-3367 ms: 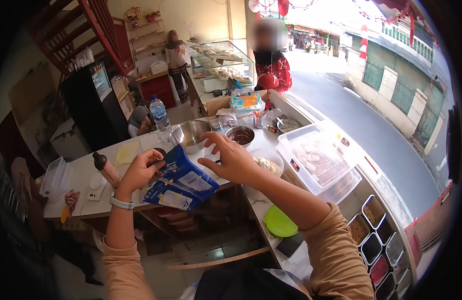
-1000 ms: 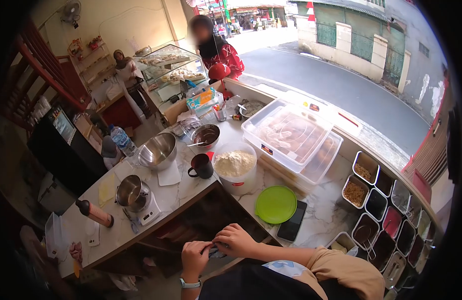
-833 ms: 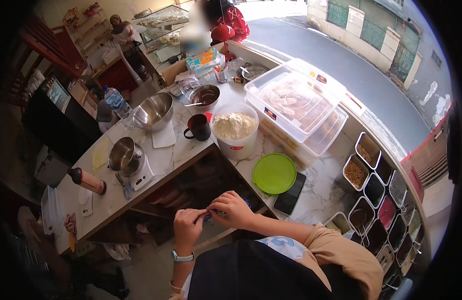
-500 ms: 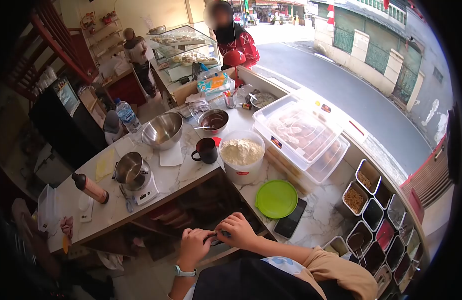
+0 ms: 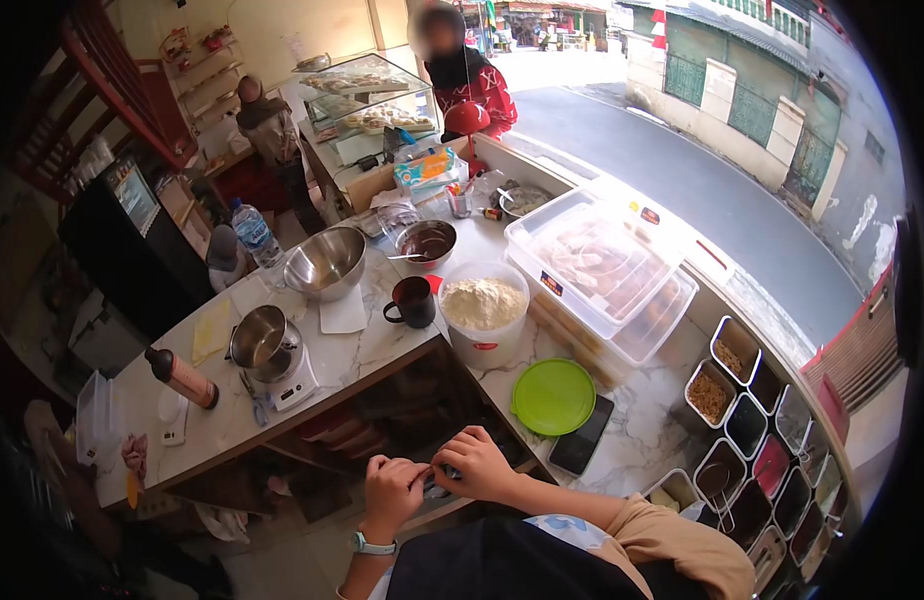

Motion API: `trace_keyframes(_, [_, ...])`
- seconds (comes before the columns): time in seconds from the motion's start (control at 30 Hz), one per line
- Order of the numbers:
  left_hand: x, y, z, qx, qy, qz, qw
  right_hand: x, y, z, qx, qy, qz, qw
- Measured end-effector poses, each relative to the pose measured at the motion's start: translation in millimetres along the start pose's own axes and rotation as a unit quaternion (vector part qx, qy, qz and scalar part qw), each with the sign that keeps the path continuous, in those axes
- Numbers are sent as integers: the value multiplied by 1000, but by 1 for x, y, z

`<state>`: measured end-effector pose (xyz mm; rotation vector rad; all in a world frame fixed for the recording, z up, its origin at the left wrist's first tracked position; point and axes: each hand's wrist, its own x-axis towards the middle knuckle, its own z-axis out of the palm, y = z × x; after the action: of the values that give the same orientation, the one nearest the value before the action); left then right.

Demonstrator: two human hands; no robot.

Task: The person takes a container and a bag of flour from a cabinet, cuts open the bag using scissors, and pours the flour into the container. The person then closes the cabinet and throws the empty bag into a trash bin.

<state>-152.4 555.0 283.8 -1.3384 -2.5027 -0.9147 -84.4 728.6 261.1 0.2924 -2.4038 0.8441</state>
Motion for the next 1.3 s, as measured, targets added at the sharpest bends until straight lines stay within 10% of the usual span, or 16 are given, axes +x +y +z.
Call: trace_keyframes(1.3, [2, -14, 19, 5, -57, 60, 997, -13, 4, 2, -44, -45, 25, 998])
